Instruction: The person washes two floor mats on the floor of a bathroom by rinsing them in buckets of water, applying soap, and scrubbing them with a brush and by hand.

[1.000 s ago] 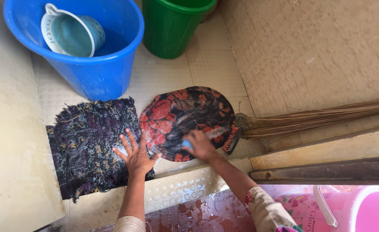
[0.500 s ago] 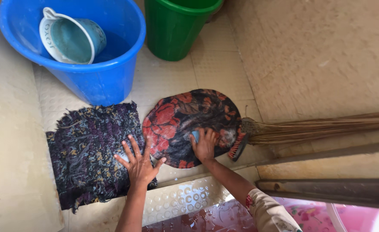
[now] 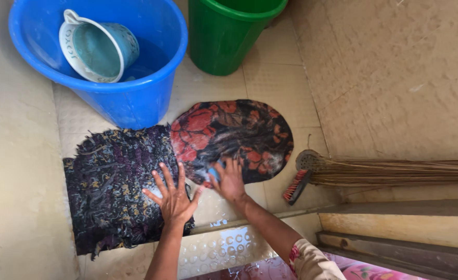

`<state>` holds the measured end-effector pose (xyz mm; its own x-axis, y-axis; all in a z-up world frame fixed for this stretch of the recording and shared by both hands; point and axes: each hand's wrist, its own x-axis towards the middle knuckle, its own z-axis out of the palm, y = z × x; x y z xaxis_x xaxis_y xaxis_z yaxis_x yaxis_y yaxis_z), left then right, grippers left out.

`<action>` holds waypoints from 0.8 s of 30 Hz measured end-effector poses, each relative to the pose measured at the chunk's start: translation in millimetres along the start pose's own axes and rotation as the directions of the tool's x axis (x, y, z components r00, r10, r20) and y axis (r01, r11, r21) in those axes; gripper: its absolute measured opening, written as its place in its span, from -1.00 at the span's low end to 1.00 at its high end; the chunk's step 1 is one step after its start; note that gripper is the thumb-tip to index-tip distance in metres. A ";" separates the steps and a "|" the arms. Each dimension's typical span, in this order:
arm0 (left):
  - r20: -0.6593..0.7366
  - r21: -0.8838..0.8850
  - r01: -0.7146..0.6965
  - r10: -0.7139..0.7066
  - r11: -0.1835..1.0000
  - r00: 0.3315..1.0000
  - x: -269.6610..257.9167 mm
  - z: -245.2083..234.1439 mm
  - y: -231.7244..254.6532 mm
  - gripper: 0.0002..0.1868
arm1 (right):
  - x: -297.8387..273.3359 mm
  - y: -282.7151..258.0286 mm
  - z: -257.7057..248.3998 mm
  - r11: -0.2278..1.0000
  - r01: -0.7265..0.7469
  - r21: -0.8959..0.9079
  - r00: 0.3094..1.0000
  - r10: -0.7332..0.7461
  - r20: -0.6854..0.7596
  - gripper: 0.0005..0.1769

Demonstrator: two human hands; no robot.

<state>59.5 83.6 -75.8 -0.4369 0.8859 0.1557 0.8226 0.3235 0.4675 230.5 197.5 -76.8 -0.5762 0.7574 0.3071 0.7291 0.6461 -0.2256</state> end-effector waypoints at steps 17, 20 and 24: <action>0.233 0.331 0.048 -0.131 0.942 0.964 53.0 -30.1 37.4 -0.19 | 100.2 77.9 32.5 0.873 -0.486 -0.039 0.818 0.439 -0.370 -0.40; 0.130 0.246 0.020 -0.053 0.969 0.990 53.7 -33.1 35.4 -0.07 | 105.4 -37.5 79.3 0.962 -0.100 -0.256 0.994 0.084 -0.070 -0.20; 0.399 0.439 0.023 -0.218 0.898 0.891 60.9 -39.4 41.2 -0.12 | 119.8 -42.1 57.8 0.983 -0.029 0.182 0.998 0.018 0.063 -0.51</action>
<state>52.5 137.8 -12.8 -0.4234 0.8511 -0.3106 0.8884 0.4571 0.0415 109.4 266.5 -84.0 -0.5854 0.7731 0.2441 0.6658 0.6303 -0.3993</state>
